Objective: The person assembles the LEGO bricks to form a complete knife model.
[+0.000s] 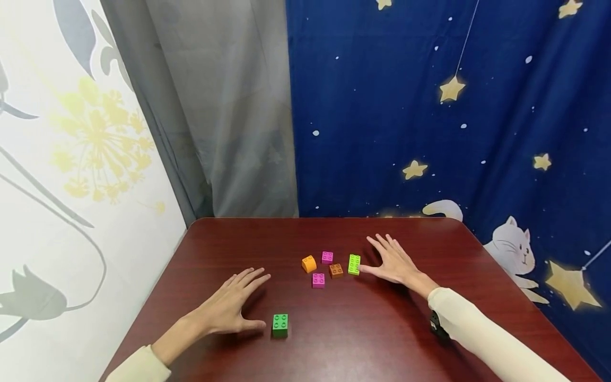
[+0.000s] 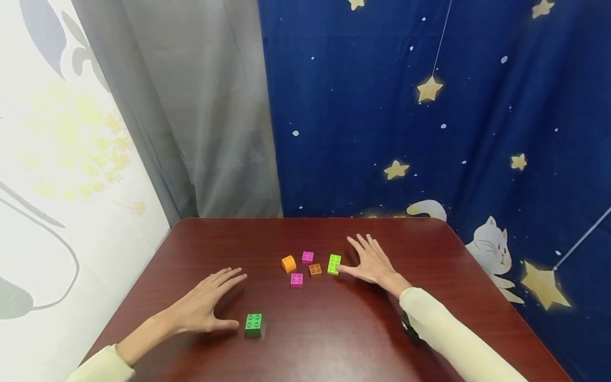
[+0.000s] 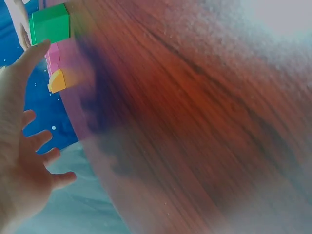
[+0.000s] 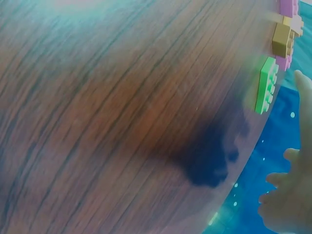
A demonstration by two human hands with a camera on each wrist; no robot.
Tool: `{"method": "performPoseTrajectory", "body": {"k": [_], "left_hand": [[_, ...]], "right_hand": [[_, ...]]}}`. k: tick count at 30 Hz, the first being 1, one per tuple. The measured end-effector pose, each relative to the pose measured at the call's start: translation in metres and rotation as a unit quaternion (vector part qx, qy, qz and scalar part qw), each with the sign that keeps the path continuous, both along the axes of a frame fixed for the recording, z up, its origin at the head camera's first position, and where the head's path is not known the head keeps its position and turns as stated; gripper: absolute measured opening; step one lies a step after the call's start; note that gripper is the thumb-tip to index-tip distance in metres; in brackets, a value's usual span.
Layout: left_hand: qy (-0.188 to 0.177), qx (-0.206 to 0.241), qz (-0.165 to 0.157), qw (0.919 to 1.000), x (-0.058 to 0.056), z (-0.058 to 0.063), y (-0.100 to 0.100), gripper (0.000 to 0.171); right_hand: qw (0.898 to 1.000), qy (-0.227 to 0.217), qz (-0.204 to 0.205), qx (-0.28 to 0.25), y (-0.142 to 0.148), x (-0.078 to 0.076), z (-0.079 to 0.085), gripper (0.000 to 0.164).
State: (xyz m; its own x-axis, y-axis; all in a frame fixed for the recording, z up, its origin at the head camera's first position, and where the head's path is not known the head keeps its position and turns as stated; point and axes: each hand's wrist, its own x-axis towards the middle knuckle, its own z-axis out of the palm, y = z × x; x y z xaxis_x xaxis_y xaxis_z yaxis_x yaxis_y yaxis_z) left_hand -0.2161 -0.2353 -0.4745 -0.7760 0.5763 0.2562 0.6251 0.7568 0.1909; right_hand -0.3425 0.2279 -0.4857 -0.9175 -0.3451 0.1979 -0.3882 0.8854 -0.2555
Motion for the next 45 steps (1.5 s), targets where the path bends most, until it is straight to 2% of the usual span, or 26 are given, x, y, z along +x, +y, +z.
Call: {"method": "performPoseTrajectory", "body": {"k": [8, 14, 18, 23, 28, 31, 40, 45], "left_hand": [[-0.027, 0.023, -0.030, 0.9989, -0.003, 0.001, 0.012, 0.097], [-0.070, 0.033, -0.051, 0.9957, -0.003, 0.001, 0.020, 0.087], [-0.090, 0.031, -0.059, 0.9937, 0.000, 0.000, 0.024, 0.084], [-0.084, 0.043, -0.074, 0.9927, 0.005, -0.002, 0.030, 0.080], [-0.063, 0.065, -0.098, 0.9911, 0.006, -0.005, 0.037, 0.068], [-0.064, 0.075, -0.107, 0.9894, 0.006, -0.006, 0.040, 0.061], [-0.092, 0.065, -0.083, 0.9901, 0.002, -0.008, 0.042, 0.041], [-0.120, 0.074, -0.068, 0.9877, 0.001, -0.008, 0.043, 0.036]], "right_hand": [[0.999, -0.012, 0.032, -0.018, -0.011, -0.003, -0.004, 0.102], [0.998, -0.031, 0.053, -0.033, -0.018, 0.000, -0.008, 0.102], [0.997, -0.035, 0.051, -0.042, -0.023, 0.002, -0.013, 0.098], [0.998, -0.031, 0.049, -0.037, -0.031, 0.002, -0.018, 0.091], [0.998, -0.025, 0.045, -0.039, -0.034, 0.001, -0.020, 0.079], [0.998, -0.019, 0.053, -0.041, -0.035, 0.001, -0.019, 0.071], [0.994, -0.029, 0.088, -0.051, -0.032, 0.004, -0.012, 0.055], [0.993, -0.042, 0.089, -0.072, -0.029, 0.004, -0.012, 0.062]]}}
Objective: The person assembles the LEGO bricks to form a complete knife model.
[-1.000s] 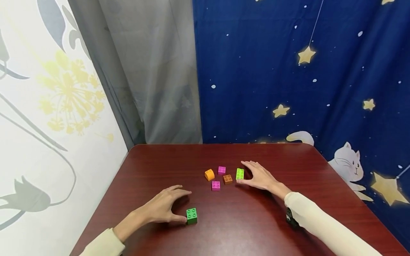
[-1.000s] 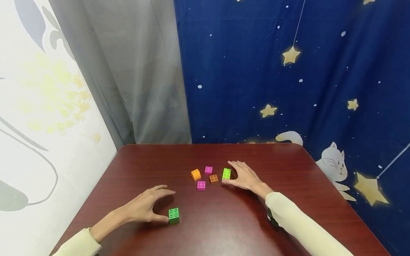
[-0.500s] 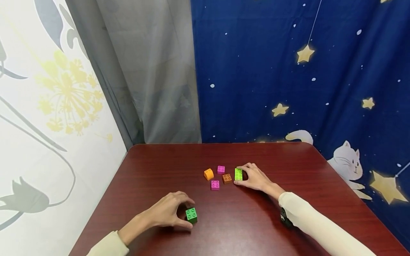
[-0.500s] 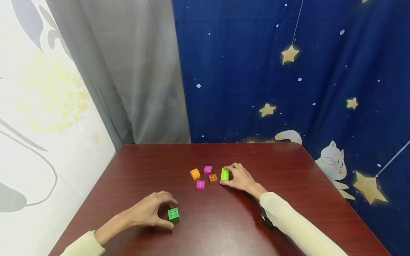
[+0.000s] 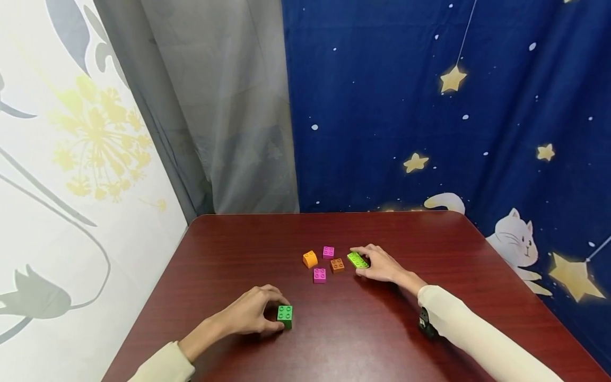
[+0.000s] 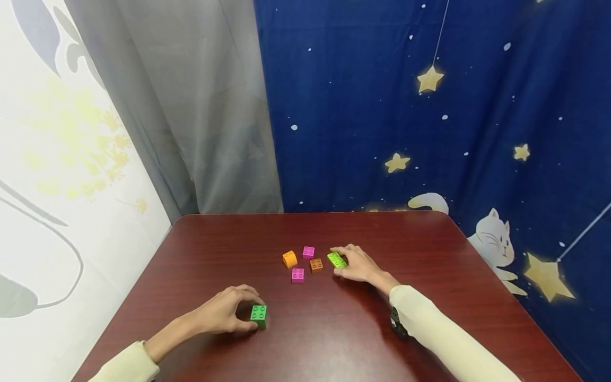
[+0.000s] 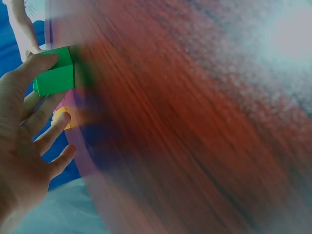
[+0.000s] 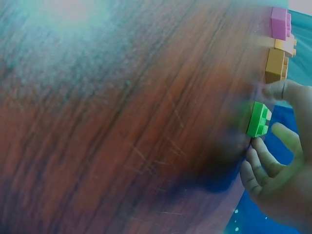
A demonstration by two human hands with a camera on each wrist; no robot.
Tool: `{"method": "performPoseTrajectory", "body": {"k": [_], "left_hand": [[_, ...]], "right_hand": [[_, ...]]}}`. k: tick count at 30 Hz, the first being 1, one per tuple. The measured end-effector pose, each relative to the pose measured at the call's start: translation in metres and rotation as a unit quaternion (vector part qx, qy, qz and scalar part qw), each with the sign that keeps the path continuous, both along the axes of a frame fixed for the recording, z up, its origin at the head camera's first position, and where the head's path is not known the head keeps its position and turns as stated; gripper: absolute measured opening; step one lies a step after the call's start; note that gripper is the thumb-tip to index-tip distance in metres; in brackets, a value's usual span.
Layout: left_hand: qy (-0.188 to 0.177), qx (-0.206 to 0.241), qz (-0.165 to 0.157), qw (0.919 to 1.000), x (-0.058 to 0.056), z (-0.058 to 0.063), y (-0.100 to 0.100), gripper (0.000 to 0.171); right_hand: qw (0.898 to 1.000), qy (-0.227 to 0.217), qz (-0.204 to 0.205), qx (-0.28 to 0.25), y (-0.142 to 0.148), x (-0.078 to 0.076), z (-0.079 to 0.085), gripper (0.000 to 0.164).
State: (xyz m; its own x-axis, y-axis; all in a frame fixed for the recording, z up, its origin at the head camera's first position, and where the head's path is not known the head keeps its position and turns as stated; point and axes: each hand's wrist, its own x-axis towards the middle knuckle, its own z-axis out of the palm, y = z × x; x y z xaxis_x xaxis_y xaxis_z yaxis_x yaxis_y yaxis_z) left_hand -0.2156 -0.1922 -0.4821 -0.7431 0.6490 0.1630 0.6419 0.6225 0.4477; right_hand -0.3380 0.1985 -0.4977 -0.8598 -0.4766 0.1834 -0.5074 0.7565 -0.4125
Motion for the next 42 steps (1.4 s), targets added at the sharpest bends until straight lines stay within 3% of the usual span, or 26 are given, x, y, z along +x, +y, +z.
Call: {"method": "performPoseTrajectory", "body": {"k": [5, 12, 20, 32, 42], "left_hand": [[-0.020, 0.004, 0.013, 0.9997, -0.003, -0.002, 0.001, 0.035], [-0.033, 0.014, 0.017, 0.9992, -0.008, -0.005, 0.003, 0.034], [-0.032, 0.038, 0.006, 0.9988, -0.014, -0.008, 0.006, 0.035], [-0.053, 0.065, 0.011, 0.9964, -0.023, -0.012, 0.009, 0.033], [-0.061, 0.073, 0.016, 0.9953, -0.029, -0.012, 0.010, 0.032]], "right_hand": [[1.000, 0.003, -0.017, -0.022, -0.001, -0.002, -0.005, 0.072], [0.998, 0.024, -0.017, -0.055, -0.003, -0.005, -0.016, 0.056], [0.997, 0.018, 0.006, -0.079, 0.002, -0.007, -0.016, 0.042], [0.994, 0.021, 0.037, -0.104, 0.000, 0.001, 0.008, 0.042], [0.991, -0.018, 0.071, -0.111, -0.034, 0.022, 0.030, 0.040]]}}
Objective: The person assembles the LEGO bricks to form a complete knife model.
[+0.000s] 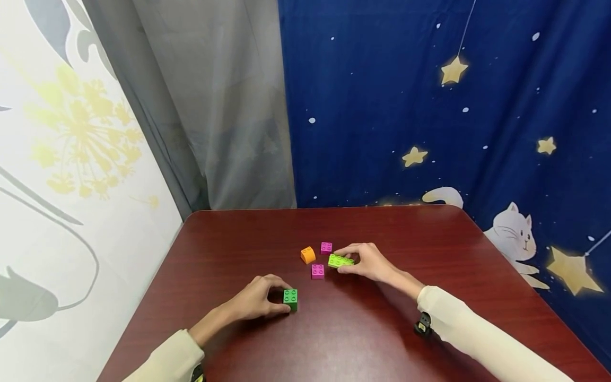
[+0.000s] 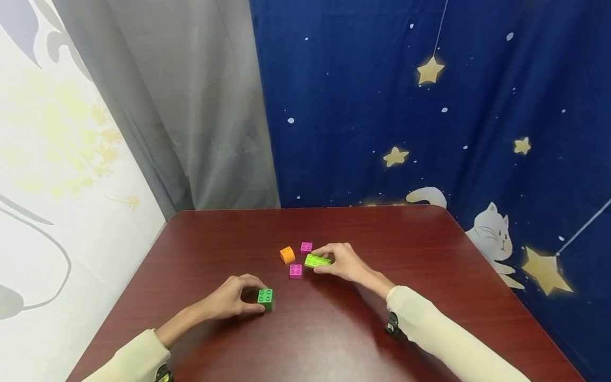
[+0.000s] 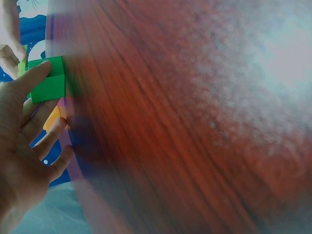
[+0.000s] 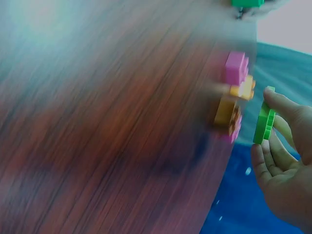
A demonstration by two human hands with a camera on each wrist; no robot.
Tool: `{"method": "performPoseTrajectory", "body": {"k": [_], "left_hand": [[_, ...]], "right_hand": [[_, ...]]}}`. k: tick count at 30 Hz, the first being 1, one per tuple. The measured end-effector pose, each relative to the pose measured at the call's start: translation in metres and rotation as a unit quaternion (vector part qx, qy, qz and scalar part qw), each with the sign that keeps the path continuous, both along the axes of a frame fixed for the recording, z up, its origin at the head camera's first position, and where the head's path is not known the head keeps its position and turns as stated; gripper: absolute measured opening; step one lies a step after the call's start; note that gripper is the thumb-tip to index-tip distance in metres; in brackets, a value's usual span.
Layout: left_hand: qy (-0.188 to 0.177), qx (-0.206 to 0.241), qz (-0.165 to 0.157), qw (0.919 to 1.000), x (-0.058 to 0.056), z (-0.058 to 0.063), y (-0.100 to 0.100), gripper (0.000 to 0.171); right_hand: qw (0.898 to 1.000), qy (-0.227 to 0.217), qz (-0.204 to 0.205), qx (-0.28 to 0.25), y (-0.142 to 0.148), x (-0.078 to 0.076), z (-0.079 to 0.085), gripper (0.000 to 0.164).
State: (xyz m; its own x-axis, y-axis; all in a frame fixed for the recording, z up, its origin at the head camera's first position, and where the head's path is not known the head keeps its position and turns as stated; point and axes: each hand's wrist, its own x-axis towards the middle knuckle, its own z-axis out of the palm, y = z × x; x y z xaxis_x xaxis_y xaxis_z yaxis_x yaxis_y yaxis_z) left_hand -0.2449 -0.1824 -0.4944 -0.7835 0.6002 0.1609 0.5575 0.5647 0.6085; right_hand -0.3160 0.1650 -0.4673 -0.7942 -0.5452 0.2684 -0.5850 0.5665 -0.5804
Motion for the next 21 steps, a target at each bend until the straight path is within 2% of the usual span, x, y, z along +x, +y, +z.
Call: {"method": "performPoseTrajectory", "body": {"k": [6, 12, 21], "left_hand": [[0.003, 0.005, 0.004, 1.0000, 0.001, 0.001, 0.001, 0.030], [0.012, 0.003, 0.005, 0.9999, -0.001, 0.000, 0.002, 0.032], [0.004, -0.006, 0.012, 0.9999, -0.003, -0.001, 0.000, 0.035]], "right_hand": [[0.999, 0.004, 0.046, -0.005, -0.027, 0.016, 0.004, 0.036], [0.995, -0.032, 0.090, -0.024, -0.051, 0.029, 0.004, 0.035], [0.993, -0.014, 0.115, 0.007, -0.082, 0.038, 0.003, 0.035]]}}
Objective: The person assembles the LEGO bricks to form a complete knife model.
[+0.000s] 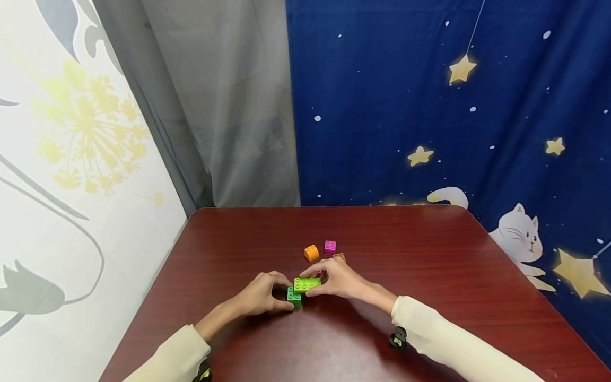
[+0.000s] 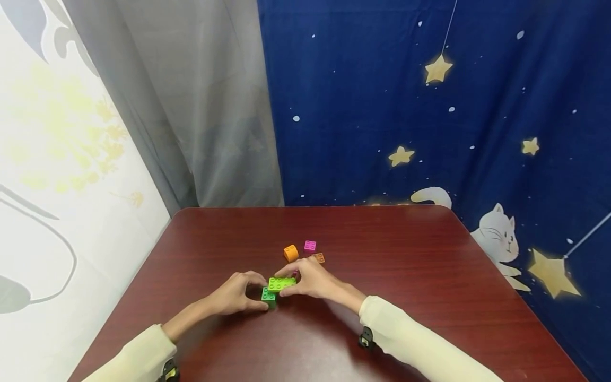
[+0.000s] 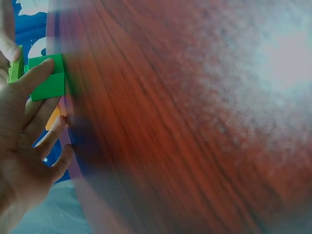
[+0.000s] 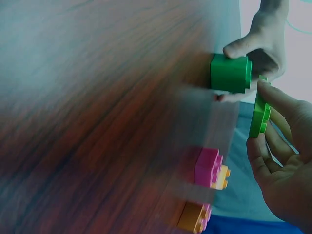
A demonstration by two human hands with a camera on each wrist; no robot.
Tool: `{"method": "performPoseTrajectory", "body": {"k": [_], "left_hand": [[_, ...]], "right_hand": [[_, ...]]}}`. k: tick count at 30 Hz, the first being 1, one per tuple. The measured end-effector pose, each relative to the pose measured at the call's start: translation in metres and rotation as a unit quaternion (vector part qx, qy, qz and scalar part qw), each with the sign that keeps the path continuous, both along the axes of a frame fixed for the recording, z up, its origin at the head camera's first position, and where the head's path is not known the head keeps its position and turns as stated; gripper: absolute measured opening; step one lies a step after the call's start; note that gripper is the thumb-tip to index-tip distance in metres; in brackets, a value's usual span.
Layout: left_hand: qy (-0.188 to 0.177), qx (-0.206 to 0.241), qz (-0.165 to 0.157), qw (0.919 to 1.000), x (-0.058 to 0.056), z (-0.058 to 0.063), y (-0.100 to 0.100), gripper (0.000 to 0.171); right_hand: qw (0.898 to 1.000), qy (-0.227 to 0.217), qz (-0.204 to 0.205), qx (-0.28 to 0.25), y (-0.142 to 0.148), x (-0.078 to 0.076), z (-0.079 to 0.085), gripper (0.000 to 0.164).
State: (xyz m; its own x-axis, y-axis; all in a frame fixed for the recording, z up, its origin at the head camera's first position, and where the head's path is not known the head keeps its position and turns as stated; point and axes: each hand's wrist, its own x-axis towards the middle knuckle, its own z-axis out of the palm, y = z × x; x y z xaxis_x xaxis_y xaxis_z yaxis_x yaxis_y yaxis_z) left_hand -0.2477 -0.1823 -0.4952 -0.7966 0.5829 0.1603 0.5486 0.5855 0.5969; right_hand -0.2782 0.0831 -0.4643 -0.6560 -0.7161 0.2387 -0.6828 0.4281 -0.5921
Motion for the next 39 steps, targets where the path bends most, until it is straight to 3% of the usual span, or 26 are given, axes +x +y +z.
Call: {"method": "performPoseTrajectory", "body": {"k": [9, 17, 30, 39], "left_hand": [[0.005, -0.008, 0.004, 0.9999, -0.002, -0.001, 0.003, 0.033], [0.008, -0.015, 0.012, 0.9998, -0.002, 0.000, 0.004, 0.043], [0.007, -0.020, 0.013, 0.9997, -0.004, 0.000, 0.003, 0.039], [0.000, -0.020, 0.013, 0.9997, -0.004, 0.000, 0.000, 0.036]], "right_hand": [[1.000, -0.026, 0.015, -0.004, -0.017, 0.006, -0.003, 0.033], [1.000, 0.002, 0.026, 0.001, -0.025, 0.008, -0.008, 0.034], [0.999, 0.019, 0.030, -0.001, -0.031, 0.008, -0.009, 0.035], [0.998, 0.062, 0.025, 0.011, -0.032, 0.009, -0.011, 0.035]]}}
